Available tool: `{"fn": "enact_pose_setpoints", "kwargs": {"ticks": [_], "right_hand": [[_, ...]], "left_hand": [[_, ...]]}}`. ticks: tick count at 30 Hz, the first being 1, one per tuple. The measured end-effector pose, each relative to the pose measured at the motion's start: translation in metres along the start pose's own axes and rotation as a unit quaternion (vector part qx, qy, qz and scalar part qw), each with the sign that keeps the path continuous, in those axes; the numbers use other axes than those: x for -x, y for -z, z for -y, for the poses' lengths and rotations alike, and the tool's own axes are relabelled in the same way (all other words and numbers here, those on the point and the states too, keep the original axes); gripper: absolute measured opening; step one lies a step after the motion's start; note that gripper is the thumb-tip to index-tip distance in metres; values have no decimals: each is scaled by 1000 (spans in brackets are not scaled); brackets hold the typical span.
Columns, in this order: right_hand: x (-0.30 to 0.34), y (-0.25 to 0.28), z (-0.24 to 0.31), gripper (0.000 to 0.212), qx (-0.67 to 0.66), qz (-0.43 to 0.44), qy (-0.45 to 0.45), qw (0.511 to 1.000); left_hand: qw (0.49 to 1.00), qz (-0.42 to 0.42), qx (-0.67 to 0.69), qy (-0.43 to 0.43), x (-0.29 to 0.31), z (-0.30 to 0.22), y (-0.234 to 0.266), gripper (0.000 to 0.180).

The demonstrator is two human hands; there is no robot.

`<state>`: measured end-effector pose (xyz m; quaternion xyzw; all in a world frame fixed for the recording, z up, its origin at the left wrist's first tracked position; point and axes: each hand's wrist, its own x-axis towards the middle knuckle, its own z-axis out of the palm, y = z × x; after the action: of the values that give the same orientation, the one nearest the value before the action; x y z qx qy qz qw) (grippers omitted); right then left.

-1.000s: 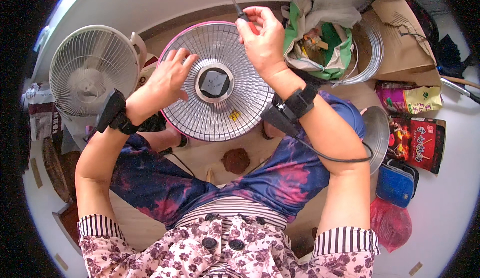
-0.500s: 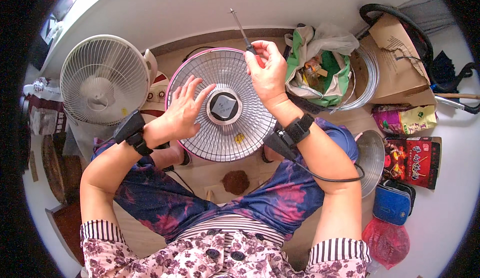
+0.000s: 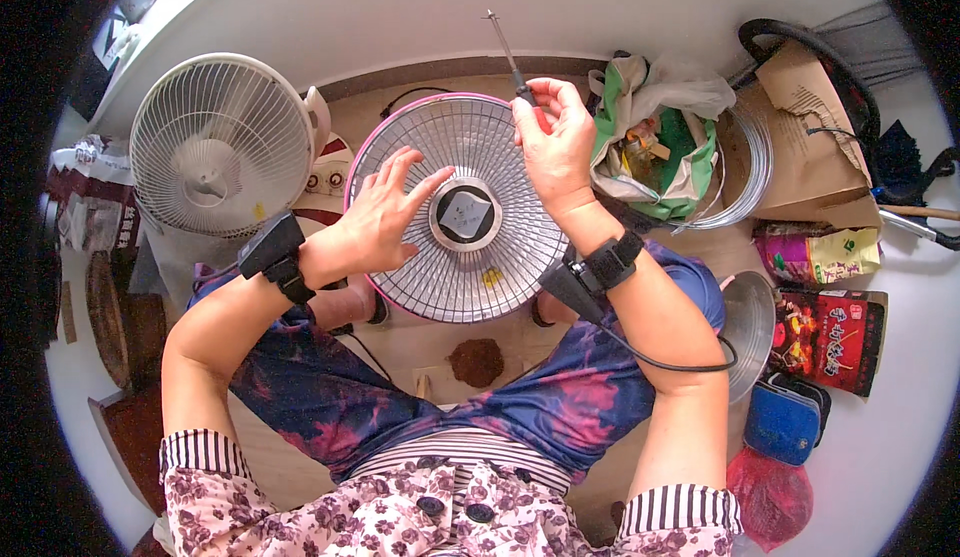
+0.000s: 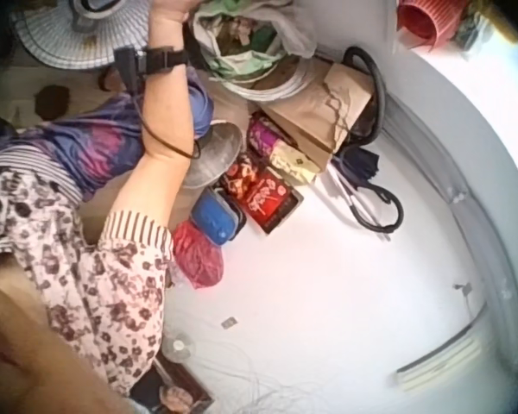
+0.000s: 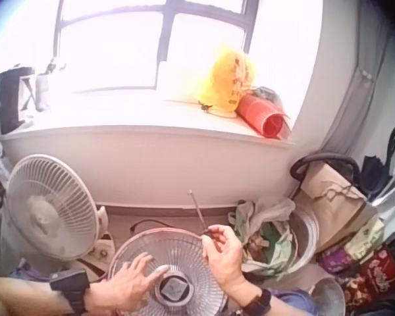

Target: The person disassembles the front grill of a round portable heater using a screwdriver, handles the inner components, and then reattaches the grill.

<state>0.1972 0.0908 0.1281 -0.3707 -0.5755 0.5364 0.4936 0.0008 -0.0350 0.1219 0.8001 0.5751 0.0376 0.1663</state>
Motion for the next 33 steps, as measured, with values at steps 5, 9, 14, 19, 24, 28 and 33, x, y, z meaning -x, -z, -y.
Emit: {"fn": "enact_pose_setpoints", "kwargs": {"ticks": [5,9,14,19,24,28,33], "right_hand": [[1,-1,0,22,24,3,-4,1000],[0,1,1,23,13,8,0,1000],[4,-1,5,21,1,2,-9,1000],[3,1,0,21,-8,5,-12,1000],[3,0,0,22,1,8,-13,1000],[1,2,1,22,-2,0,-8,1000],[1,-1,-4,21,-3,0,8,1000]], "left_hand": [[995,-45,45,-78,-4,-7,-2,99],[992,0,54,-118,-7,-3,1,96],[985,-49,133,-103,-9,14,4,87],[993,-55,87,-57,-12,21,5,80],[996,-17,26,-84,-16,17,5,81],[996,5,9,-84,-19,15,10,89],[992,-16,80,-93,-18,13,15,100]]}}
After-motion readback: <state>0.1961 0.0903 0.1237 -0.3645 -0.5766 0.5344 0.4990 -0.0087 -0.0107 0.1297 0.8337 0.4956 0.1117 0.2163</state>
